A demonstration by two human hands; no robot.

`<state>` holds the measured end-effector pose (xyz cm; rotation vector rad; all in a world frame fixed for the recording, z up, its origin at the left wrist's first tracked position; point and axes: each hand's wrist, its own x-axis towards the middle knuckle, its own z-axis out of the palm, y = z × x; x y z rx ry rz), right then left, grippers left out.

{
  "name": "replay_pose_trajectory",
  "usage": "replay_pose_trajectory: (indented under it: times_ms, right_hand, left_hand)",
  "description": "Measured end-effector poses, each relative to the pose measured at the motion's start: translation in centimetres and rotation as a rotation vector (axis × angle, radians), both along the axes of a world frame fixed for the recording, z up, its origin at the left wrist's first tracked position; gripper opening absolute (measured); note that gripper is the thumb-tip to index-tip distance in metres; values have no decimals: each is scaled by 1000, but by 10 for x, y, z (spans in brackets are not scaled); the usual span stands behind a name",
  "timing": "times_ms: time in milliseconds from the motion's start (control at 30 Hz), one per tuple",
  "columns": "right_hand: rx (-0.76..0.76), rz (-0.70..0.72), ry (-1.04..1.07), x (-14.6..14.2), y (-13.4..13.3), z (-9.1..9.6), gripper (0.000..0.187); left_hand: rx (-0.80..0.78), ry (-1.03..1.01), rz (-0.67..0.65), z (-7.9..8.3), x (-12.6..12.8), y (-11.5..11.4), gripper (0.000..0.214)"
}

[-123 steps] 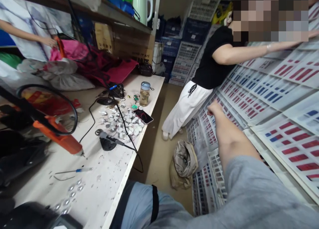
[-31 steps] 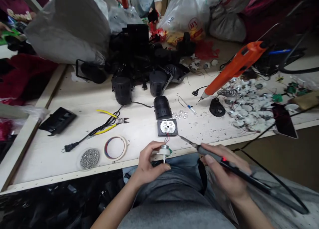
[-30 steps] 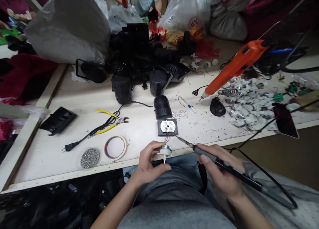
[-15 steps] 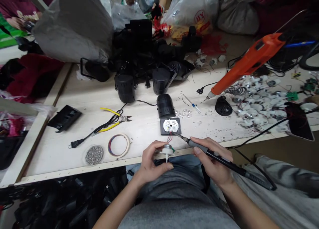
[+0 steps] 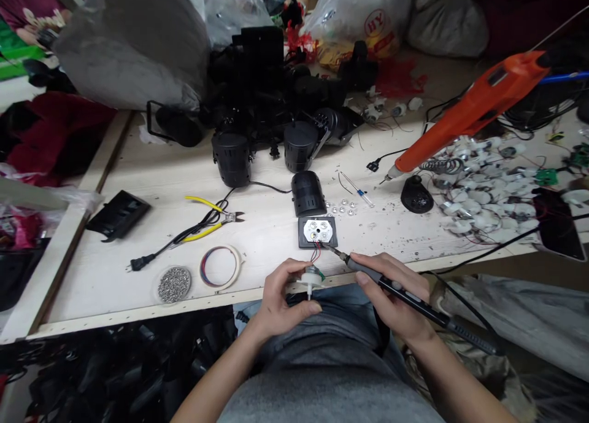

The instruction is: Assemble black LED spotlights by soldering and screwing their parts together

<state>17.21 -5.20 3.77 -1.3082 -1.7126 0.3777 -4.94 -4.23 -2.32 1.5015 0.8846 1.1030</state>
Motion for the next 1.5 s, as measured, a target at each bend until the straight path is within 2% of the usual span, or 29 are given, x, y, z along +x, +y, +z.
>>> replay_pose_trajectory:
  times_ms: [367, 567, 800, 1333, 1433, 1500]
  right_hand:
    - [-11, 8, -8, -2, 1, 2, 22]
    - [5, 43, -9, 0, -1, 5, 26]
    - [2, 10, 11, 9, -8, 1, 24]
    - [37, 50, 64, -3, 0, -6, 24]
    - [56, 43, 61, 0, -3, -3, 25]
    - [65, 27, 58, 7, -8, 0, 24]
  left_hand:
    - [28, -48, -16, -1, -1, 0, 53]
    - [124, -32, 33, 0, 1, -1, 53]
    - [219, 34, 88, 3, 2, -4, 53]
    - [118, 91, 77, -1, -1, -11, 54]
    - [122, 115, 77, 4, -5, -11, 54]
    - [155, 142, 99, 14, -11, -7, 52]
